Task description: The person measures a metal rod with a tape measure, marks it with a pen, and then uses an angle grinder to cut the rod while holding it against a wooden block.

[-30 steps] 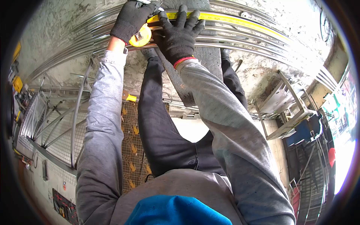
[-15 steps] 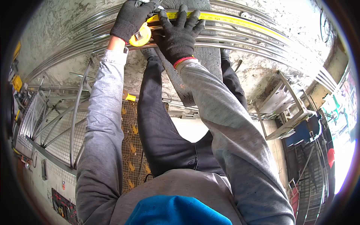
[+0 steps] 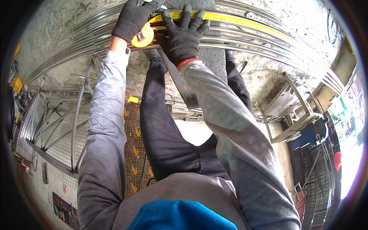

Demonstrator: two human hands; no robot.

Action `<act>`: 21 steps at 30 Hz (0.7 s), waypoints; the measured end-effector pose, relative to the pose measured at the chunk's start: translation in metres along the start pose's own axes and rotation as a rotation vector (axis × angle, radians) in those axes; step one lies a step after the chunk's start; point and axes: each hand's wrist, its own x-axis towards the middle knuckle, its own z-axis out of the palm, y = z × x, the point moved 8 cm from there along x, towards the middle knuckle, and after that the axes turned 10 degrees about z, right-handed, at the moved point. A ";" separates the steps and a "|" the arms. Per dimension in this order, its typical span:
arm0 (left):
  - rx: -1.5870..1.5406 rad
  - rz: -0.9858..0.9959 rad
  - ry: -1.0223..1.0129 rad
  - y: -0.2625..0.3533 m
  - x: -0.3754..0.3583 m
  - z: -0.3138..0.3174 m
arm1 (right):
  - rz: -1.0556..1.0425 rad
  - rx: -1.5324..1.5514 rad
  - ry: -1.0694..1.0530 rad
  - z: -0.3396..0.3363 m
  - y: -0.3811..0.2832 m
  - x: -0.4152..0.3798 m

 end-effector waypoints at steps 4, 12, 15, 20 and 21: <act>0.033 0.004 0.018 0.004 0.000 0.000 | 0.033 0.016 -0.029 0.004 0.005 0.000; 0.086 -0.016 0.020 0.007 0.001 -0.001 | 0.023 0.053 -0.011 0.003 0.005 0.000; 0.079 -0.011 0.020 0.005 0.001 -0.001 | 0.025 0.054 -0.010 0.004 0.005 0.000; 0.052 -0.032 0.020 0.004 0.001 0.000 | 0.019 0.045 -0.010 0.001 0.004 0.000; 0.052 -0.032 0.020 0.004 0.001 0.000 | 0.017 0.040 -0.002 0.001 0.004 0.000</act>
